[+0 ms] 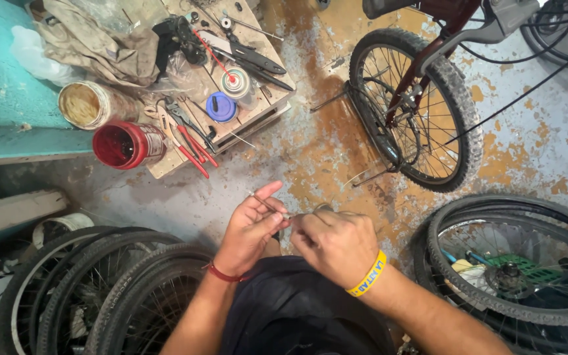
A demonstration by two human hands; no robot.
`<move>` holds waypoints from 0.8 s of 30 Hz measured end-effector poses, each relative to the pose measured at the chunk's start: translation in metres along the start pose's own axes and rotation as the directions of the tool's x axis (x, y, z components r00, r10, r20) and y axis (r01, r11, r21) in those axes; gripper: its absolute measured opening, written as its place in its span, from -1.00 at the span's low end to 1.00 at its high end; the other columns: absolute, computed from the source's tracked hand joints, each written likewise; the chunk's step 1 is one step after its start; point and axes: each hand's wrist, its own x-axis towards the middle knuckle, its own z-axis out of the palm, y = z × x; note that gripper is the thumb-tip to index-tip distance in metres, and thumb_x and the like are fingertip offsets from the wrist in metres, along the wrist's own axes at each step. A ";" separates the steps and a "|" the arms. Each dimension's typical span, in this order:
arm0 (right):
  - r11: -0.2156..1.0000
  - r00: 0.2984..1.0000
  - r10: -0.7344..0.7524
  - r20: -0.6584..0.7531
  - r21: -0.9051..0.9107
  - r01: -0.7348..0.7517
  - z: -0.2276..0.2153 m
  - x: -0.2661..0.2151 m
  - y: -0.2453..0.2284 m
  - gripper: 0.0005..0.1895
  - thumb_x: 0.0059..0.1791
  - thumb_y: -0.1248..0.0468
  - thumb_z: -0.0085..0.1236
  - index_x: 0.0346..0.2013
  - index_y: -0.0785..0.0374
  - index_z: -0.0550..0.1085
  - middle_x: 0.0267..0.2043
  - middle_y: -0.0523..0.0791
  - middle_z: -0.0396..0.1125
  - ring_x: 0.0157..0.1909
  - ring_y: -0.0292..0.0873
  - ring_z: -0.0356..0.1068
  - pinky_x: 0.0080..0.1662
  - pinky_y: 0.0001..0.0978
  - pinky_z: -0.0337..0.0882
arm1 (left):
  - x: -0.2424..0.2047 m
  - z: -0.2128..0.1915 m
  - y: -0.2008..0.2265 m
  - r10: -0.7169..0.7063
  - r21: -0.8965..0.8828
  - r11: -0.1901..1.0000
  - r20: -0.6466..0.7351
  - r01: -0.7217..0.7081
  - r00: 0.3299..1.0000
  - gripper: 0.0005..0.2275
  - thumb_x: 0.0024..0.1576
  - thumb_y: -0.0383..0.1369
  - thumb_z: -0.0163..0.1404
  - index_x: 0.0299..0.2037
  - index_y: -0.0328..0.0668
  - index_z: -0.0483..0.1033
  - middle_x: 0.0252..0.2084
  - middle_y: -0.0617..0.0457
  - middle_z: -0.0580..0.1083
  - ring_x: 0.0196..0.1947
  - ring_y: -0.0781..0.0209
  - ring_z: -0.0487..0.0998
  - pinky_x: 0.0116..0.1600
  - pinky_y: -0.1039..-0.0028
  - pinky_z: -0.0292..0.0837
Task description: The person handles a bicycle cable, using pliers to cut it and a file to smooth the end. They then insert a metal ferrule into the cable end and use pliers to crimp it securely.
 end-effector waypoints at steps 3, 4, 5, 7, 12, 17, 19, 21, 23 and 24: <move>0.979 0.995 0.079 0.058 0.183 -0.088 -0.002 0.001 0.006 -0.80 -0.02 0.06 0.21 -0.51 -0.03 0.47 -0.63 -0.20 0.34 -0.56 -0.08 0.48 -0.49 -0.28 0.45 | 0.002 -0.004 -0.005 0.085 0.006 0.996 -0.031 -0.085 0.996 -0.42 0.15 -0.61 0.07 0.42 -0.47 0.20 -0.16 -0.15 0.50 -0.18 0.12 0.68 0.01 0.42 0.71; 0.944 0.988 0.117 0.102 0.299 -0.143 -0.008 0.002 0.007 -0.82 0.00 0.09 0.21 -0.41 0.07 0.49 -0.54 -0.12 0.42 -0.49 0.01 0.52 -0.44 -0.18 0.49 | -0.001 -0.002 -0.001 0.106 0.032 0.994 -0.061 -0.104 0.992 -0.43 0.14 -0.61 0.09 0.41 -0.48 0.23 -0.17 -0.17 0.51 -0.19 0.10 0.69 0.00 0.42 0.71; 0.892 0.977 0.149 0.150 0.407 -0.198 -0.015 0.004 0.008 -0.82 0.03 0.12 0.22 -0.31 0.16 0.51 -0.46 -0.03 0.49 -0.41 0.10 0.57 -0.40 -0.09 0.53 | -0.002 0.000 0.003 0.129 0.058 0.991 -0.091 -0.124 0.987 -0.43 0.13 -0.61 0.10 0.39 -0.48 0.26 -0.18 -0.19 0.52 -0.20 0.07 0.69 -0.01 0.41 0.71; 0.883 0.965 0.148 0.218 0.409 -0.228 -0.001 -0.018 0.026 -0.85 0.07 0.17 0.12 -0.27 0.17 0.54 -0.44 -0.01 0.51 -0.39 0.15 0.58 -0.38 -0.07 0.55 | -0.001 0.000 0.006 0.154 0.098 0.985 -0.124 -0.142 0.980 -0.49 0.16 -0.56 0.10 0.35 -0.48 0.31 -0.20 -0.17 0.54 -0.21 0.10 0.69 -0.03 0.43 0.71; 0.879 0.922 0.181 0.342 0.364 -0.307 0.029 -0.053 0.031 -0.80 0.12 0.16 0.02 -0.19 0.14 0.57 -0.42 0.00 0.53 -0.33 0.16 0.59 -0.31 -0.02 0.58 | 0.003 -0.003 -0.009 0.191 0.281 0.952 -0.245 -0.119 0.951 -0.75 0.29 -0.45 0.01 0.03 -0.56 0.58 -0.28 -0.29 0.61 -0.27 -0.02 0.73 -0.09 0.30 0.73; 0.857 0.918 0.279 0.283 0.358 -0.370 0.058 -0.058 0.019 -0.83 0.11 0.11 0.03 -0.15 -0.02 0.57 -0.54 -0.22 0.53 -0.41 -0.06 0.60 -0.31 -0.21 0.59 | 0.004 0.007 -0.019 0.208 0.309 0.947 -0.385 -0.086 0.899 -0.85 0.24 -0.49 0.06 -0.16 -0.52 0.62 -0.23 -0.37 0.63 -0.30 -0.07 0.73 -0.18 0.33 0.74; 0.841 0.912 0.287 0.294 0.378 -0.386 0.064 -0.050 0.019 -0.82 0.11 0.13 0.01 -0.12 -0.01 0.57 -0.54 -0.21 0.53 -0.41 -0.04 0.59 -0.31 -0.18 0.57 | 0.002 0.014 -0.025 0.202 0.324 0.943 -0.385 -0.073 0.901 -0.84 0.23 -0.49 0.08 -0.13 -0.54 0.63 -0.25 -0.35 0.64 -0.31 -0.04 0.73 -0.18 0.35 0.74; 0.829 0.908 0.295 0.299 0.392 -0.399 0.063 -0.046 0.020 -0.81 0.11 0.14 0.00 -0.10 0.00 0.57 -0.54 -0.20 0.53 -0.40 -0.02 0.58 -0.30 -0.16 0.56 | 0.003 0.018 -0.027 0.200 0.338 0.939 -0.377 -0.067 0.904 -0.82 0.22 -0.50 0.10 -0.10 -0.56 0.64 -0.27 -0.33 0.65 -0.32 0.00 0.74 -0.18 0.38 0.74; 0.696 0.897 0.258 0.359 0.575 -0.430 0.056 -0.046 0.018 -0.74 0.10 0.18 0.04 0.05 0.15 0.53 -0.52 -0.11 0.57 -0.36 0.03 0.62 -0.24 -0.10 0.58 | 0.003 0.016 -0.026 0.205 0.358 0.932 -0.409 -0.050 0.889 -0.81 0.24 -0.49 0.08 -0.06 -0.55 0.63 -0.28 -0.32 0.64 -0.32 0.04 0.73 -0.17 0.40 0.74; 0.697 0.897 0.258 0.359 0.574 -0.430 0.051 -0.048 0.021 -0.74 0.10 0.18 0.04 0.05 0.15 0.53 -0.52 -0.11 0.57 -0.36 0.03 0.62 -0.24 -0.10 0.58 | 0.005 0.014 -0.024 0.205 0.357 0.933 -0.409 -0.050 0.889 -0.81 0.24 -0.49 0.08 -0.06 -0.55 0.63 -0.28 -0.32 0.64 -0.32 0.04 0.73 -0.17 0.40 0.74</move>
